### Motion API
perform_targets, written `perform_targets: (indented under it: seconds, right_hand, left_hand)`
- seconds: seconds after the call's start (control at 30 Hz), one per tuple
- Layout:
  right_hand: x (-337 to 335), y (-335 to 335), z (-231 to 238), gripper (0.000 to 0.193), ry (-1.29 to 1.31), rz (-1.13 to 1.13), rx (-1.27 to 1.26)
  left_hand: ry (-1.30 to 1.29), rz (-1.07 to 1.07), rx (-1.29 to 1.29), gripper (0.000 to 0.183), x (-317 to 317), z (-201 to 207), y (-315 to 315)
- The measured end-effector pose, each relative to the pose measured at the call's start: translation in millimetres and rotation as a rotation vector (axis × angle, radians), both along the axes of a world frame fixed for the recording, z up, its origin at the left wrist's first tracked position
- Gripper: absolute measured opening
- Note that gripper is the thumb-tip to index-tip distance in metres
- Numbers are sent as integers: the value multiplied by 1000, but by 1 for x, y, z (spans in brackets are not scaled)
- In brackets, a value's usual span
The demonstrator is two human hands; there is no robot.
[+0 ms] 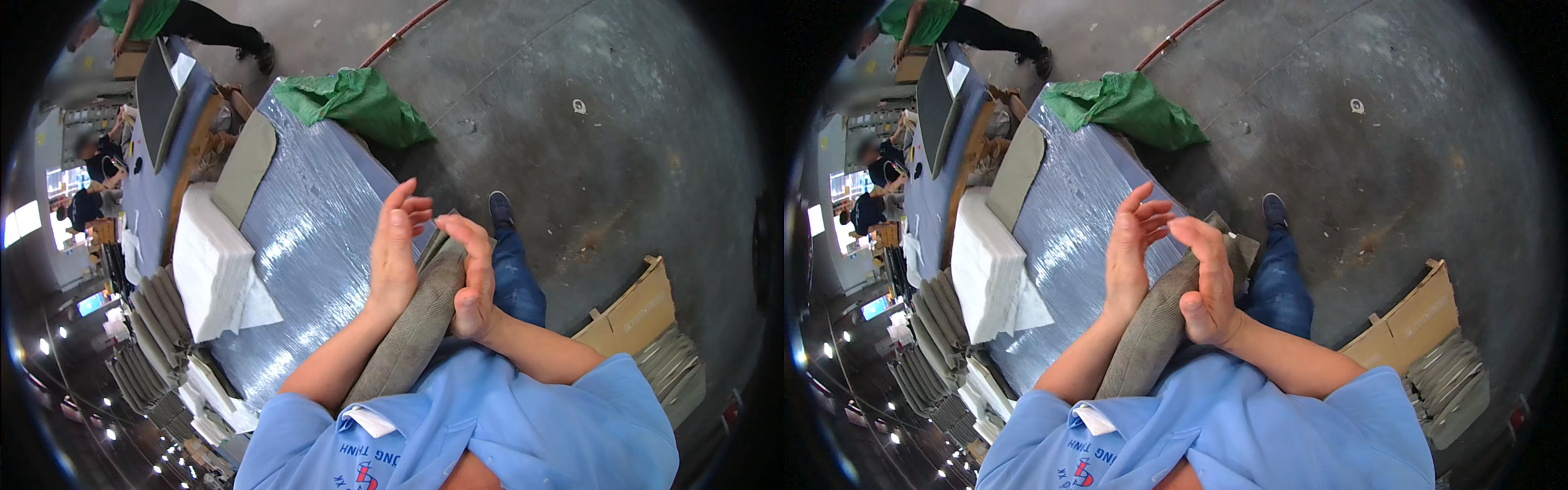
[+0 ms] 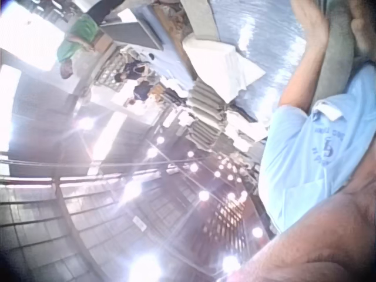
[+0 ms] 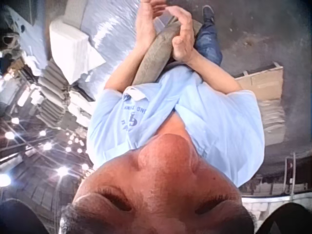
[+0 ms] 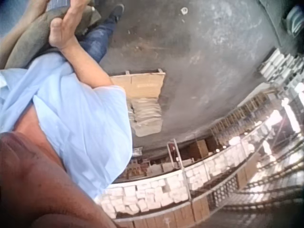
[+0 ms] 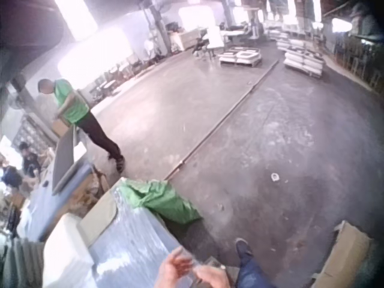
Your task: The person folds a green fabric cushion cover around a foam insert, tucks the edges, and places the finished unit on a stack. The person repeats this process with multiple cushion covers and foam inserts.
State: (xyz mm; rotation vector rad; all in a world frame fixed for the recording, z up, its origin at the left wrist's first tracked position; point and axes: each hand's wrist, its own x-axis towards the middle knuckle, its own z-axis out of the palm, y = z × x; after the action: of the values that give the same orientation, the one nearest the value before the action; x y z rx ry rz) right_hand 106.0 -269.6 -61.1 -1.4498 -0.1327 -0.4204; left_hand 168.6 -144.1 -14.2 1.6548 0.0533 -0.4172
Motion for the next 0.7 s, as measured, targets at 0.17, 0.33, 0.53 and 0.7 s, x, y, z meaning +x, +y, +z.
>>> perform_targets:
  seconds: [0.17,0.33,0.53,0.7]
  right_hand:
    - [-4,-11,-4,58,10,195,-26]
    - [-4,5,-28,62,-139,51,-103]
    - [0,-6,-36,63,-56,67,-89]
    - [-1,-4,-44,72,-20,103,-66]
  left_hand:
    - [131,-436,244,86,-19,71,37]
    - [297,-569,546,92,-19,112,22]
    - [187,-601,791,80,-23,117,7]
    - [124,-577,847,76,-29,114,-3]
